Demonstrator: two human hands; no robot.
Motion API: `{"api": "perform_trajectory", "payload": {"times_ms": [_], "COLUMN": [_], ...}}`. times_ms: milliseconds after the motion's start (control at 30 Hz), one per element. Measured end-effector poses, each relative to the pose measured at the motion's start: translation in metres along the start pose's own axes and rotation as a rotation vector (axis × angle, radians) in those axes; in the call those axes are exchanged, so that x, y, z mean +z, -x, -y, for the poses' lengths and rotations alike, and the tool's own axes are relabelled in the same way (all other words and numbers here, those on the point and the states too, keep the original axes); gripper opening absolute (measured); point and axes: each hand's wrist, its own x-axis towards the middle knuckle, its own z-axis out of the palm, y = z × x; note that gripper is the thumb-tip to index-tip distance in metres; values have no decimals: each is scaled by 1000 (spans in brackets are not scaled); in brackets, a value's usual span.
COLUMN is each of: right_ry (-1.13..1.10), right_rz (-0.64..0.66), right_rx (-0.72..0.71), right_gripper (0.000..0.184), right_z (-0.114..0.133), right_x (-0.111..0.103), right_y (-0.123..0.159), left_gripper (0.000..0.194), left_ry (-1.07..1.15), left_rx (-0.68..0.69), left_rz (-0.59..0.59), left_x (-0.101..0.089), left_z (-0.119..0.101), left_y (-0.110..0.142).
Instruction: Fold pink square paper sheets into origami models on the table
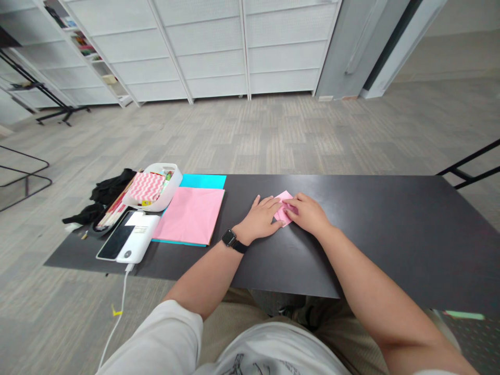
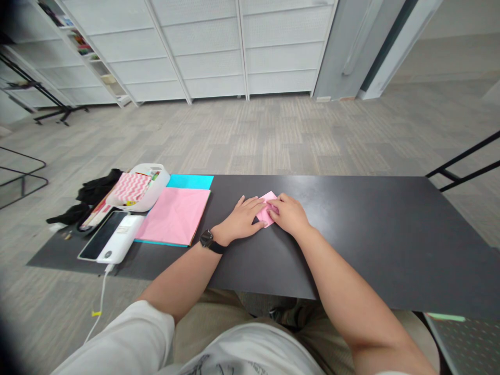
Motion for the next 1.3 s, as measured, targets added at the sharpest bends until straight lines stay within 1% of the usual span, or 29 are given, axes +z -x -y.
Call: {"api": "perform_trajectory", "payload": {"times_ms": [67, 133, 200, 267, 400, 467, 567, 667, 867, 967, 1067, 1200, 1233, 1300], "right_ry": [-17, -37, -55, -57, 36, 70, 54, 15, -36, -59, -92, -144, -139, -105], "right_rz": [1, -2, -17, -46, -105, -108, -102, -109, -105, -102, -105, -125, -123, -109], "right_rx": [-8, -1, 28, 64, 147, 166, 144, 145, 170, 160, 154, 137, 127, 109], "right_gripper": [34, 37, 43, 46, 41, 35, 26, 22, 13, 10, 12, 31, 33, 28], "right_z": [0, -1, -2, -3, -7, -8, -8, -5, -2, -2, -3, -4, -4, -4], "right_x": [-1, -2, -4, -4, -4, -3, -1, 1, -1, -1, 1, 3, 3, 4], "right_y": [1, 1, 1, 1, 0, 1, 1, 0, -1, -1, -2, -2, -2, -3], "left_gripper": [55, 44, 34, 29, 20, 20, 20, 20, 34, 30, 20, 17, 17, 17], "left_ry": [2, -11, -28, -36, -35, -38, -25, 0, -25, -20, 4, 15, 11, -3], "left_rx": [-11, -22, -27, -32, -37, -39, -56, -93, -156, -184, -177, -148, -147, -148], "left_rz": [-18, -41, -67, -90, -110, -119, -143, -175, -247, -244, -238, -262, -260, -245], "left_x": [0, -1, -1, -1, 1, 2, 2, 3, 10, 12, 12, 11, 11, 10], "left_z": [-1, -1, 0, 0, 3, 4, 7, 10, 15, 16, 16, 16, 16, 16], "left_y": [-1, -2, -3, -5, -7, -8, -11, -15, -18, -18, -19, -20, -20, -21]}}
